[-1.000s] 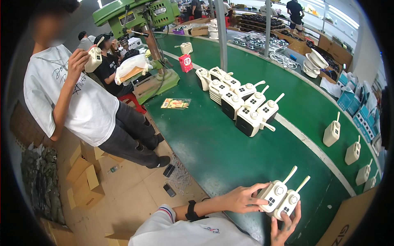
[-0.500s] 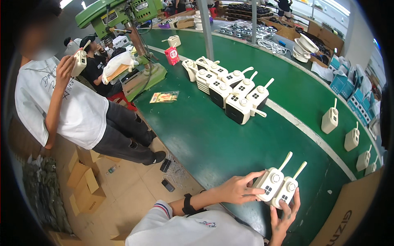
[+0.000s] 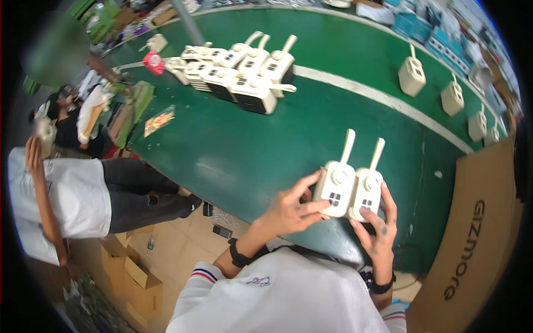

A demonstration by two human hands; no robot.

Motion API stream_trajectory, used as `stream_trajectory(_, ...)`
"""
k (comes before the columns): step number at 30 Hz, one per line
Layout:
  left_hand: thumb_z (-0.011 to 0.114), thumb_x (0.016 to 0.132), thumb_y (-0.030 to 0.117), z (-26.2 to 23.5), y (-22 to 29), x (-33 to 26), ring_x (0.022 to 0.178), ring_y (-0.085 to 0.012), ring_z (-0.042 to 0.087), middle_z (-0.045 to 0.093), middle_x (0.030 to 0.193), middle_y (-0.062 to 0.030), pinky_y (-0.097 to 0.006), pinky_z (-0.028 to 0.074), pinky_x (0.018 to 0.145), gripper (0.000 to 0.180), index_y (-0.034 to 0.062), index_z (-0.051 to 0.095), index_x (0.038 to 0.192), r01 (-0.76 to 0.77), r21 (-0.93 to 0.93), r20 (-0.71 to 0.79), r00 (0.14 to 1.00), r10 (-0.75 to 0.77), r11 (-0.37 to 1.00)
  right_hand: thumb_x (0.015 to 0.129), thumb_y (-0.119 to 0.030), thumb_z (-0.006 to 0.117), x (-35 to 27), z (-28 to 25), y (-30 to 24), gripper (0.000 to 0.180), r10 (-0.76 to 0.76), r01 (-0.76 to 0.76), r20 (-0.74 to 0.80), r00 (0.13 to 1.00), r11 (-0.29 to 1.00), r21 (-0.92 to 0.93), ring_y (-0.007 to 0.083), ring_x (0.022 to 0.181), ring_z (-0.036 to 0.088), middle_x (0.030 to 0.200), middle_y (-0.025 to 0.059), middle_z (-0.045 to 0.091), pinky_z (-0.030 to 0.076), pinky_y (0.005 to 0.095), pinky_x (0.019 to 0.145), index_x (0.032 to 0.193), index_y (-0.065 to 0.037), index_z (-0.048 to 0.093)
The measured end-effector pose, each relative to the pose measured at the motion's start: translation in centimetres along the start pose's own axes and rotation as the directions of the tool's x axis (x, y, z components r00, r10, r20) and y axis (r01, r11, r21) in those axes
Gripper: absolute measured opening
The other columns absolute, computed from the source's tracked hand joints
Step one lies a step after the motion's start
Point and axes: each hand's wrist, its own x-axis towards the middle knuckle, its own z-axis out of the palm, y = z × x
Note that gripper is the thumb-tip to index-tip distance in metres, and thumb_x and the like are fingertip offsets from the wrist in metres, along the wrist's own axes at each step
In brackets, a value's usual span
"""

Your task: Testing the functionality and indicator lights of multiple hand-held electronic devices on a production line.

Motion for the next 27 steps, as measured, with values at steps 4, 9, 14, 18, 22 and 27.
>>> stream_trajectory(4,0.082,0.06,0.009,0.32,-0.12,0.27,0.062,-0.0143,0.062,0.049,0.134,-0.0231,-0.027,0.054,0.052,0.053,0.0219,0.062,0.107,0.005,-0.016,-0.009,1.0,-0.006,1.0,0.066,-0.012,0.083,0.17,-0.12,0.17,0.042,-0.004,0.004,-0.006,1.0,0.999,-0.043,0.0411,0.111,0.055,0.138,0.0298,0.043,0.052,0.0415,0.079,0.103,-0.014,0.065)
stream_trajectory(9,0.082,0.059,0.009,0.66,-0.08,-0.01,0.061,-0.0138,0.061,0.049,0.134,-0.0236,-0.026,0.053,0.052,0.052,0.021,0.062,0.105,0.016,-0.019,0.001,1.0,-0.016,1.0,0.067,-0.01,0.082,-0.19,-0.2,0.31,0.044,-0.03,0.031,0.01,0.999,0.999,-0.031,0.0422,0.119,0.053,0.138,0.0314,0.041,0.055,0.0451,0.084,0.106,-0.013,0.061)
stream_trajectory(14,0.082,0.059,0.009,0.78,0.09,-0.22,0.061,-0.014,0.061,0.049,0.134,-0.0239,-0.026,0.053,0.051,0.051,0.0207,0.062,0.105,0.019,-0.036,-0.009,1.0,-0.02,0.999,0.065,-0.013,0.084,-0.5,-0.01,0.41,0.045,-0.033,0.033,-0.024,0.999,0.999,-0.02,0.0406,0.111,0.055,0.138,0.0296,0.042,0.054,0.0411,0.078,0.105,-0.015,0.065)
stream_trajectory(18,0.081,0.059,0.008,0.81,0.04,-0.25,0.061,-0.0146,0.062,0.048,0.134,-0.0243,-0.027,0.053,0.051,0.051,0.0207,0.062,0.104,0.016,-0.017,-0.004,1.0,-0.016,1.0,0.065,-0.013,0.084,-0.49,0.02,0.53,0.044,-0.039,0.039,-0.018,0.999,0.999,-0.019,0.0406,0.111,0.055,0.138,0.03,0.042,0.054,0.0407,0.077,0.105,-0.015,0.065)
stream_trajectory(22,0.081,0.06,0.009,0.83,-0.12,-0.17,0.06,-0.0148,0.062,0.048,0.134,-0.0245,-0.027,0.053,0.05,0.051,0.0209,0.062,0.105,0.007,-0.012,0.001,1.0,-0.007,1.0,0.066,-0.013,0.084,-0.47,0.07,0.66,0.044,-0.044,0.044,-0.025,0.999,0.999,-0.023,0.0404,0.111,0.056,0.138,0.0302,0.042,0.054,0.0405,0.077,0.105,-0.015,0.065)
stream_trajectory(27,0.081,0.061,0.01,0.96,-0.16,-0.14,0.06,-0.0148,0.062,0.049,0.134,-0.0243,-0.027,0.053,0.051,0.051,0.0215,0.061,0.106,0.012,-0.023,-0.01,1.0,-0.012,1.0,0.066,-0.014,0.084,-0.33,0.03,0.66,0.044,-0.045,0.045,-0.022,0.999,0.999,-0.023,0.0404,0.111,0.056,0.138,0.0302,0.042,0.054,0.0406,0.077,0.105,-0.015,0.065)
